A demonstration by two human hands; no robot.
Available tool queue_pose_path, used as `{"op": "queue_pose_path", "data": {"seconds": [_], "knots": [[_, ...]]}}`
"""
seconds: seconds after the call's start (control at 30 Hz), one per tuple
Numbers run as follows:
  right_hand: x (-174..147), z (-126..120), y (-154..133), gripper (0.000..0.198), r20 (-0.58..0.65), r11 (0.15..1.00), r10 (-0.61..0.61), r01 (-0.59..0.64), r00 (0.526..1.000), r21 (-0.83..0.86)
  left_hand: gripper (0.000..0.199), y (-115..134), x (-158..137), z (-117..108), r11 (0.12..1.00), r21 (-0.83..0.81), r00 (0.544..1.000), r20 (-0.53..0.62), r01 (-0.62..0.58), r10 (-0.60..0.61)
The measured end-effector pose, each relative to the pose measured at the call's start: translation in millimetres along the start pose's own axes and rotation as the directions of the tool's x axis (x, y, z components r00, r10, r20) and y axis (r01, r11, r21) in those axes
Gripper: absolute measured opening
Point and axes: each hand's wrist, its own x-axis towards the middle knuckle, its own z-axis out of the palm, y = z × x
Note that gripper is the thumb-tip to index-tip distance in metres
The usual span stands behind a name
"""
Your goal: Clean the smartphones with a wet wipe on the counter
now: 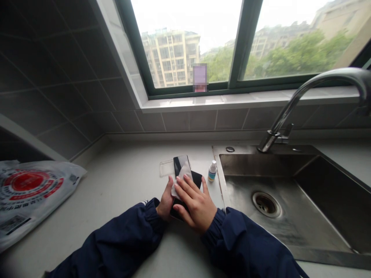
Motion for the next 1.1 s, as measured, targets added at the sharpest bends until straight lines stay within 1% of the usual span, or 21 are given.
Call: {"op": "queue_pose_path", "data": {"seconds": [0.13,0.33,0.57,0.87,1.1], "knots": [[-0.2,0.4,0.0,0.055,0.006,1.0,0.0,0.0,1.0,-0.001,0.067,-0.2,-0.2,0.0,1.0,-0.008,1.0,-0.005,0.002,-0.002],[-0.1,0.6,-0.1,0.055,0.007,1.0,0.0,0.0,1.0,-0.001,0.067,-0.1,0.9,-2.0,1.0,-0.01,1.0,0.024,0.012,-0.012],[-0.3,1.1,0.2,0.055,-0.002,1.0,-0.003,0.003,1.0,0.005,0.066,0.0,-0.2,-0.9,1.0,-0.023,1.0,-0.003,0.012,-0.012],[-0.2,2.4,0.8,0.054,-0.001,1.0,-0.004,0.004,1.0,-0.004,0.064,-0.5,0.0,-1.3,1.0,-0.011,1.0,-0.008,-0.012,0.012],[0.0,2.0,0.9,0.055,-0.01,1.0,-0.006,0.006,1.0,0.002,0.064,-0.4,0.1,0.1,1.0,-0.007,1.0,0.002,-0.004,0.004]]}}
